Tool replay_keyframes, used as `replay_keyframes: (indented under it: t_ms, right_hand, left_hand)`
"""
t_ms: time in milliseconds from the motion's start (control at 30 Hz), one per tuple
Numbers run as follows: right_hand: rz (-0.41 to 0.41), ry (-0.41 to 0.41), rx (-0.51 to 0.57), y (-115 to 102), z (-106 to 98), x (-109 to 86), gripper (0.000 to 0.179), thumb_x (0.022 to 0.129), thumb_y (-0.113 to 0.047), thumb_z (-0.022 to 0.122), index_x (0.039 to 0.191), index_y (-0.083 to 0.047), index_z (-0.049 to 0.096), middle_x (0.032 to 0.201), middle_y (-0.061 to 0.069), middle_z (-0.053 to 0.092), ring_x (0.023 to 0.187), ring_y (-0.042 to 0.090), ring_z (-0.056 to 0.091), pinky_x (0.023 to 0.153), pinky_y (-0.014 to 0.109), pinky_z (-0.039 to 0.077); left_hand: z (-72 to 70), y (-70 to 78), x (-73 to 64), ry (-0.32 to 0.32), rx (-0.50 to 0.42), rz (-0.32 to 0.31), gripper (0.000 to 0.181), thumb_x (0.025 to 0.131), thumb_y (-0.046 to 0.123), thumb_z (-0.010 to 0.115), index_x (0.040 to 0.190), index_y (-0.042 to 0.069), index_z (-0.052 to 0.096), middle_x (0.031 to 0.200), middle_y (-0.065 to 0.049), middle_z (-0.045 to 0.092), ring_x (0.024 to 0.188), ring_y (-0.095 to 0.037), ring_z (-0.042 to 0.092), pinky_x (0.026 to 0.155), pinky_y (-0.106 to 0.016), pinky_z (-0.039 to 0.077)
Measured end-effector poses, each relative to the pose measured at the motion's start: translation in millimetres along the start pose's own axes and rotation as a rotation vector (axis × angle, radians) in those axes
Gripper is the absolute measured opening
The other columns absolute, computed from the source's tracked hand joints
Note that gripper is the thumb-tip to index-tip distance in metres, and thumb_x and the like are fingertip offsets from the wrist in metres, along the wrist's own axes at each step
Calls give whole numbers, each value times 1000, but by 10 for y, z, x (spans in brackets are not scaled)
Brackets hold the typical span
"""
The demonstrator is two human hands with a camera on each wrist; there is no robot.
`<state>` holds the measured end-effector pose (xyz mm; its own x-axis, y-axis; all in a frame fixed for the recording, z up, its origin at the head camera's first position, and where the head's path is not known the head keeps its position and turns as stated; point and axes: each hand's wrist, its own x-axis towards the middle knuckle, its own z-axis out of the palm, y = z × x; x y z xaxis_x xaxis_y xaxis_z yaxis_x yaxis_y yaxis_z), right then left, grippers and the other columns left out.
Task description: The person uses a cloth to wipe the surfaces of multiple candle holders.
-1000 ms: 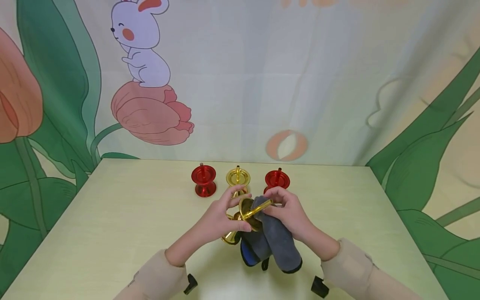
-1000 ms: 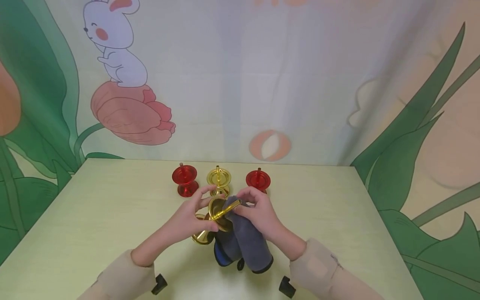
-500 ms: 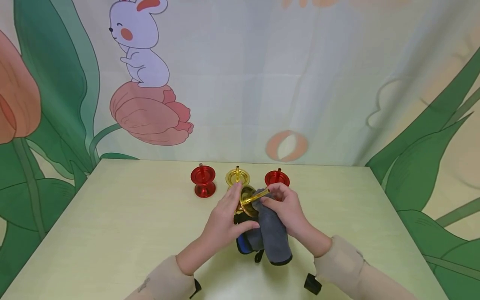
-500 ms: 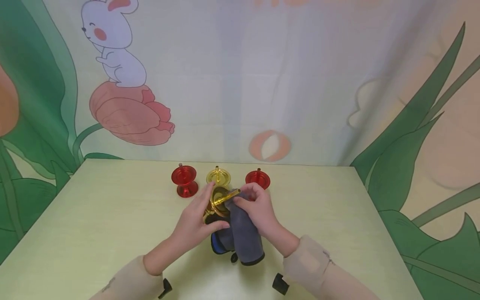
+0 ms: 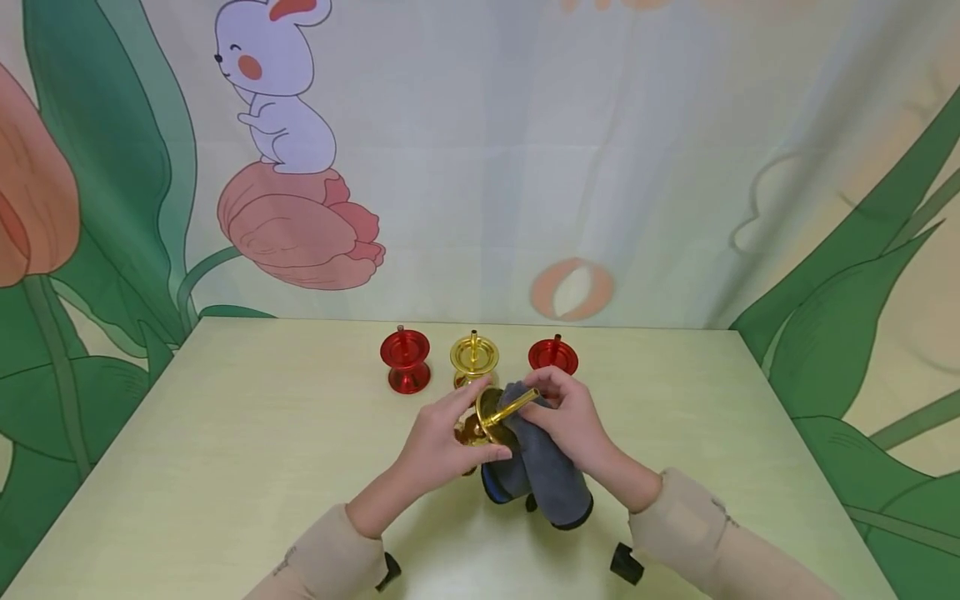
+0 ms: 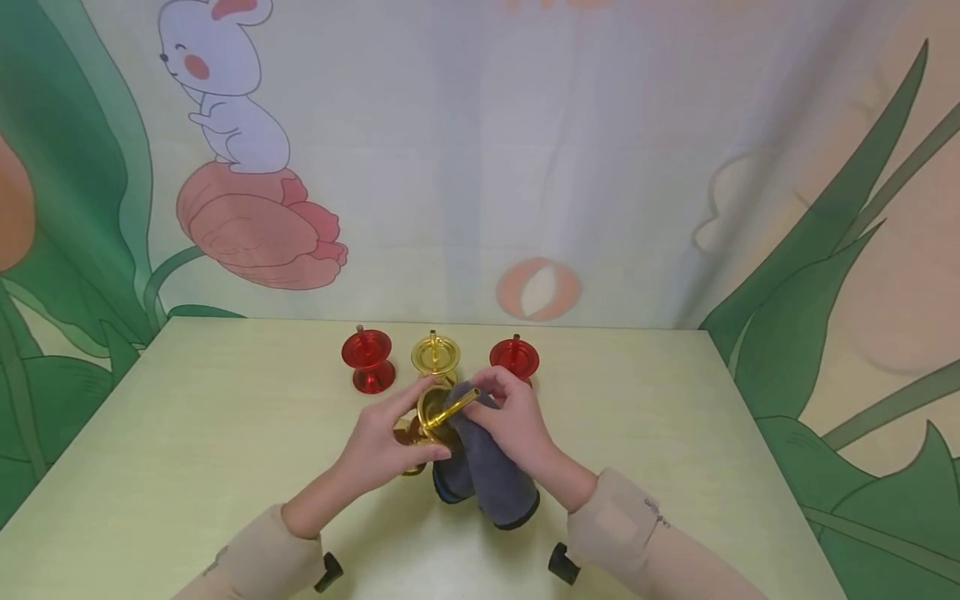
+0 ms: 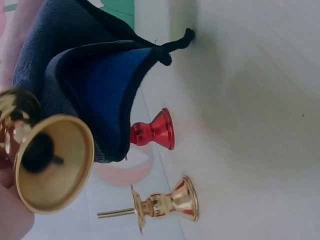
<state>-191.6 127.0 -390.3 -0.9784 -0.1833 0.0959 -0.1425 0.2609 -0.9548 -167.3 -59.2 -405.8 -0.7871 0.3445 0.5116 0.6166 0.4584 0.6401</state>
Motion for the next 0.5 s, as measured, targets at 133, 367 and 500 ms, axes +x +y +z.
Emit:
replay_keyframes:
  t_ms: [133, 367, 500]
  right_hand:
    - [-48, -17, -29, 11, 0, 3, 25, 76, -3, 65, 99, -1, 56, 99, 18, 62, 81, 14, 59, 70, 20, 49]
    - [-89, -3, -56, 24, -13, 33, 28, 78, -9, 66, 102, -4, 55, 100, 16, 61, 84, 18, 59, 71, 20, 49]
    - [-33, 42, -8, 42, -51, 76, 32, 79, -8, 65, 109, -4, 54, 104, 15, 60, 92, 19, 58, 79, 22, 48]
  left_hand:
    - [-17, -10, -16, -85, -118, -76, 79, 63, 37, 76, 130, 11, 44, 123, -6, 55, 103, -19, 58, 72, -23, 52]
    - [-34, 29, -45, -132, -237, -191, 77, 65, 22, 77, 132, 9, 41, 126, -6, 53, 110, -21, 54, 83, -31, 50]
    - [-75, 123, -78, -67, -322, -240, 75, 67, 14, 76, 132, 3, 40, 126, -11, 53, 112, -24, 53, 81, -30, 50]
